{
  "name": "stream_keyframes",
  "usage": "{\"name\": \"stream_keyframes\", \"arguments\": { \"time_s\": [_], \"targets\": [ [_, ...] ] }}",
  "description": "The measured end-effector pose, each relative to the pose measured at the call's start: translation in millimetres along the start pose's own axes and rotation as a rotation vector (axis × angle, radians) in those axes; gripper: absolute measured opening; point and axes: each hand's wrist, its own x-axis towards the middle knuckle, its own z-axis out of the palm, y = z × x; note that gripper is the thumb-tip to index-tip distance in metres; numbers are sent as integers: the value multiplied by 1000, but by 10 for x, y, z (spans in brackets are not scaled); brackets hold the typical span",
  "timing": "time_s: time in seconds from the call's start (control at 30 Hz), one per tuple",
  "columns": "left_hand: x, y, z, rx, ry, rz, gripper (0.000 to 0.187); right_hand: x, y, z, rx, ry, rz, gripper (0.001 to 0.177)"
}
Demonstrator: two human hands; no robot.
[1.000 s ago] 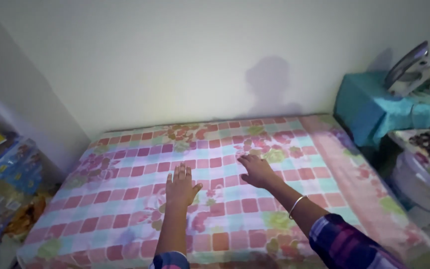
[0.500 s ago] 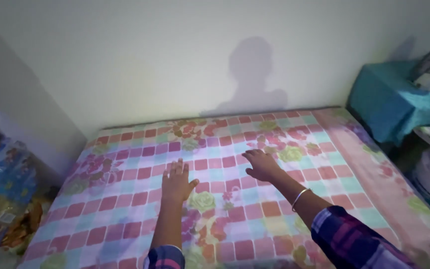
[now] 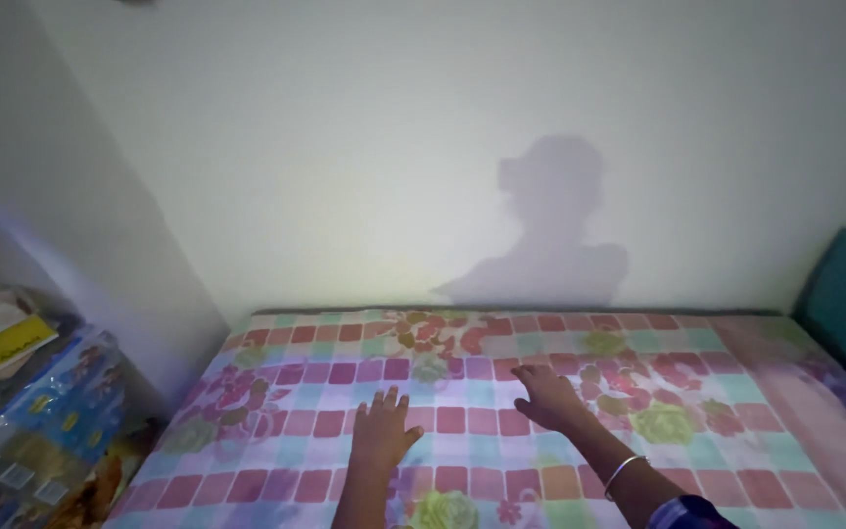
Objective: The person is spreading and tucking in a bedsheet on a single bed.
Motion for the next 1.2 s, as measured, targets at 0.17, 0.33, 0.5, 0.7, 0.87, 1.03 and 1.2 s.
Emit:
{"name": "stream_keyframes", "arguments": {
  "time_s": [0.17,0.33,0.5,0.7,0.87,1.03,1.2],
  "targets": [
    [152,-321,34,-8,2,-19,74,256,-147,155,1,-33,5,66],
    [455,-602,223,21,27,27,75,368,-238,276,-7,-36,38,65],
    [844,-809,151,47,28,132,74,456,-384,358,12,-20,147,65],
    [1241,-1011,114,51,21,222,73,660,-464,560,-4,22,202,63],
    [1422,-1047,68,-48,31,256,66,737,-480,702,49,65,235,60],
    [1789,-1169,502,-94,137,358,58,932,-348,1080,164,44,260,51],
    [2085,-1110,925,-96,156,387,53,1108,-267,1392,277,-22,298,44]
  ]
}}
